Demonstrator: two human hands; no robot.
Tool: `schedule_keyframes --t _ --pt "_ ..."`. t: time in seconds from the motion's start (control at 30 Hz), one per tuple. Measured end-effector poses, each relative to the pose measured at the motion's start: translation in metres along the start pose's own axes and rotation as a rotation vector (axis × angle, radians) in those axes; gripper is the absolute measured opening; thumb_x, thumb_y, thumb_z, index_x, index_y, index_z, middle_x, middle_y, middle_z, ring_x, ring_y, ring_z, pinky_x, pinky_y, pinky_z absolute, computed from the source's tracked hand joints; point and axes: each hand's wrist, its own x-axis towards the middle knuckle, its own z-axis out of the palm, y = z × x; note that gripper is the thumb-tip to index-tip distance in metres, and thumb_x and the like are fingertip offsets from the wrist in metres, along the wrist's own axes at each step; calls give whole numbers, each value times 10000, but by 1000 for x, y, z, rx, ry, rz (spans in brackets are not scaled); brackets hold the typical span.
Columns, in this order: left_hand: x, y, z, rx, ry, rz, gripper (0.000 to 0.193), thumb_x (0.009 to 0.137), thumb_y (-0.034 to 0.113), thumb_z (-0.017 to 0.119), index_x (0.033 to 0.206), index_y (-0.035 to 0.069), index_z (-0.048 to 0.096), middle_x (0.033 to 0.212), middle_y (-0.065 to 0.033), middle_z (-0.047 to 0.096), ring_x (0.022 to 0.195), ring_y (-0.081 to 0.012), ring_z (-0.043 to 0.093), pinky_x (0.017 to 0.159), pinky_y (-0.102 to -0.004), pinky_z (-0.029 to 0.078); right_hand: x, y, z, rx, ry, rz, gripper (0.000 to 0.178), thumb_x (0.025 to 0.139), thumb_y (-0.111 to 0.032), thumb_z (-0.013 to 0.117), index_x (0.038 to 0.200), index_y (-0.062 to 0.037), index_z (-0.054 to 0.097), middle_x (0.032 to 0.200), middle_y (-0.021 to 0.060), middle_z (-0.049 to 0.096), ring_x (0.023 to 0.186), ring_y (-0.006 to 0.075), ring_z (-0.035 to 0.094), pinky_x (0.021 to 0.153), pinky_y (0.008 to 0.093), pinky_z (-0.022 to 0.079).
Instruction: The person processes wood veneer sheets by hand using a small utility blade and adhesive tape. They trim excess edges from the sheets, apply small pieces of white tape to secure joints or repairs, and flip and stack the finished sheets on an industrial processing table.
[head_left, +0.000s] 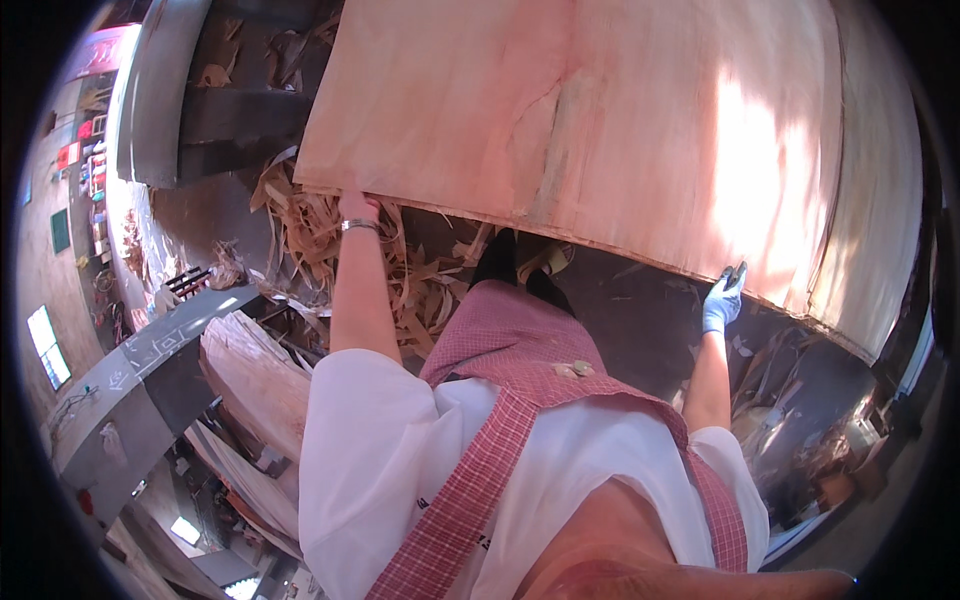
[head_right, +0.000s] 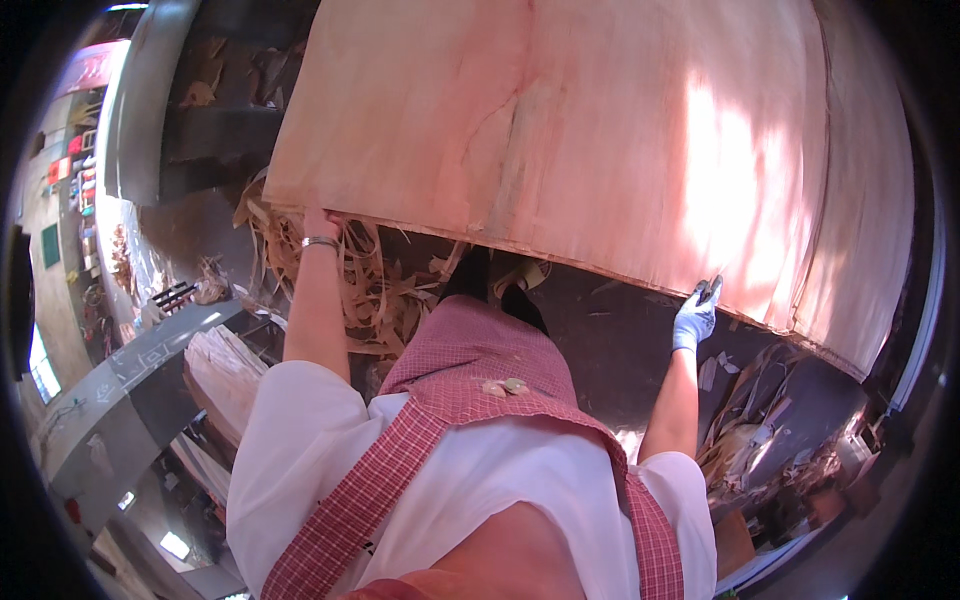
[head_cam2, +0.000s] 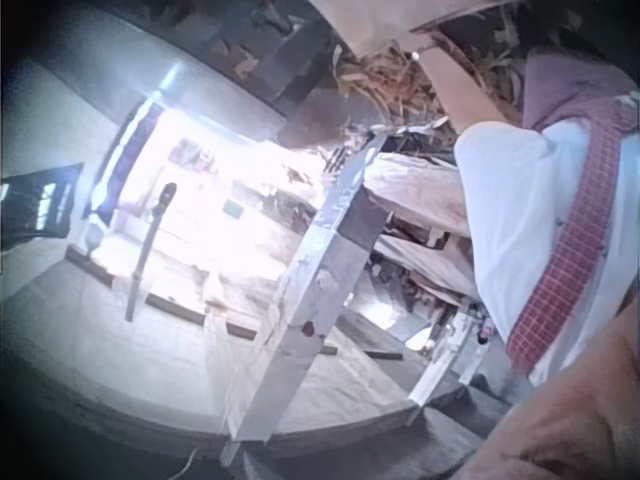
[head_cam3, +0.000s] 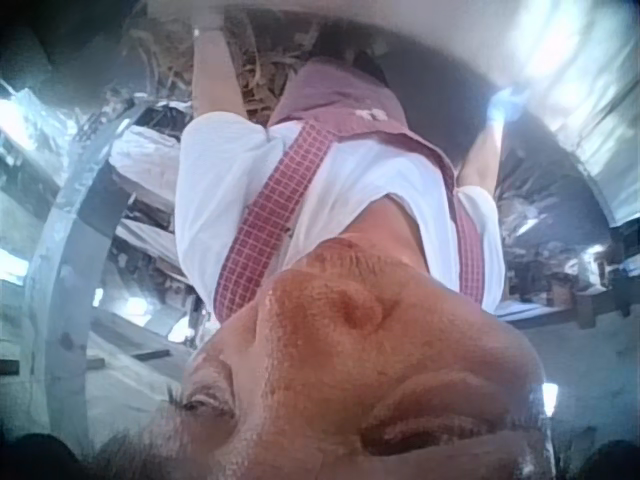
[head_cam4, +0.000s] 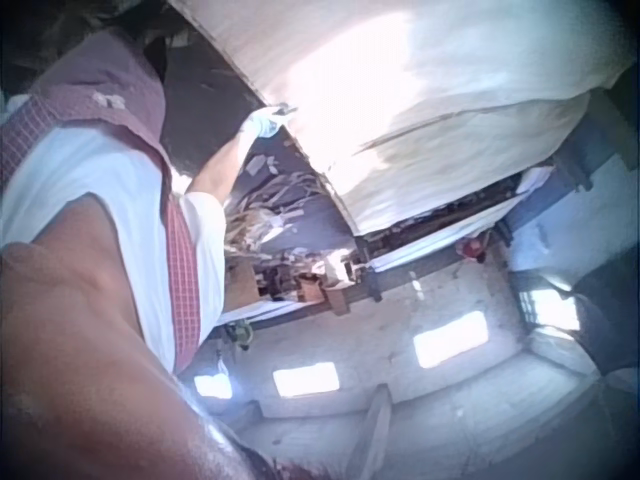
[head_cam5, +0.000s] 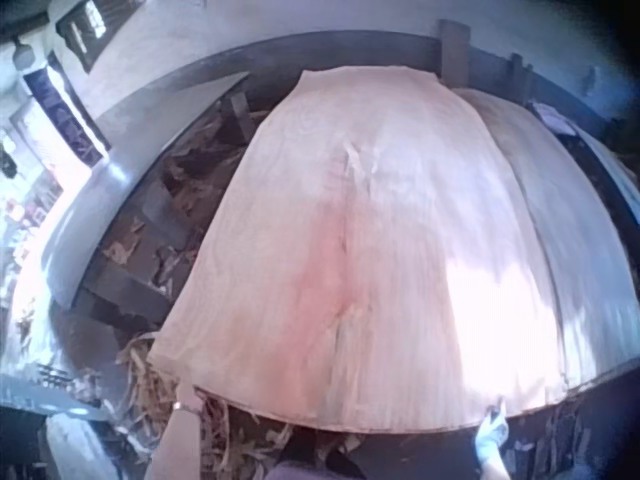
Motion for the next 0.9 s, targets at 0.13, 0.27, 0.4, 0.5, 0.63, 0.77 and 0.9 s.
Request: schedule_keyframes --t 0.13,0.27,0.4,0.5,0.63,0.77,0.9 --pt "29 37 -1 -218 56 177 335 865 311 717 1081 75 615 907 -68 686 718 -207 674 406 -271 411 2 0 -1 12 -23 13 542 983 -479 452 1454 -213 410 1264 108 624 986 373 655 800 446 507" --pt "67 42 -31 -34 80 215 321 842 232 735 1078 57 607 907 -77 676 716 -202 661 418 -286 431 -1 -3 -2 7 -44 -2 553 985 -476 453 1459 -198 401 1296 116 603 1024 371 644 823 441 502" --pt "92 43 -32 232 156 52 300 817 225 751 1044 95 604 829 -37 624 629 -154 573 416 -272 420 -1 4 4 77 -62 -8 567 989 -450 471 1463 -149 395 1360 126 562 1123 330 619 899 394 485" --pt "96 34 -36 195 123 33 246 825 213 742 1002 106 609 809 -19 614 603 -149 553 418 -262 410 -1 11 8 163 -46 -34 562 992 -417 492 1450 -100 417 1394 132 538 1189 296 591 953 363 457" --pt "103 31 -35 169 72 14 175 848 187 711 979 132 608 793 1 597 599 -140 535 423 -249 395 -3 18 14 203 20 -57 543 986 -380 533 1432 -82 452 1294 111 611 989 212 640 842 318 489" --pt "121 29 -46 192 -16 70 121 883 213 670 927 109 630 807 -35 626 576 -144 554 406 -237 416 -10 -5 3 407 -163 276 503 978 -289 571 1418 -66 469 1190 97 654 878 153 619 777 290 501" --pt "135 37 -61 339 -183 132 95 893 165 587 929 85 621 822 -46 608 720 -191 583 573 -338 510 -4 1 10 290 0 -19 447 980 -211 536 1377 -11 488 1287 169 610 1122 238 606 980 354 459"
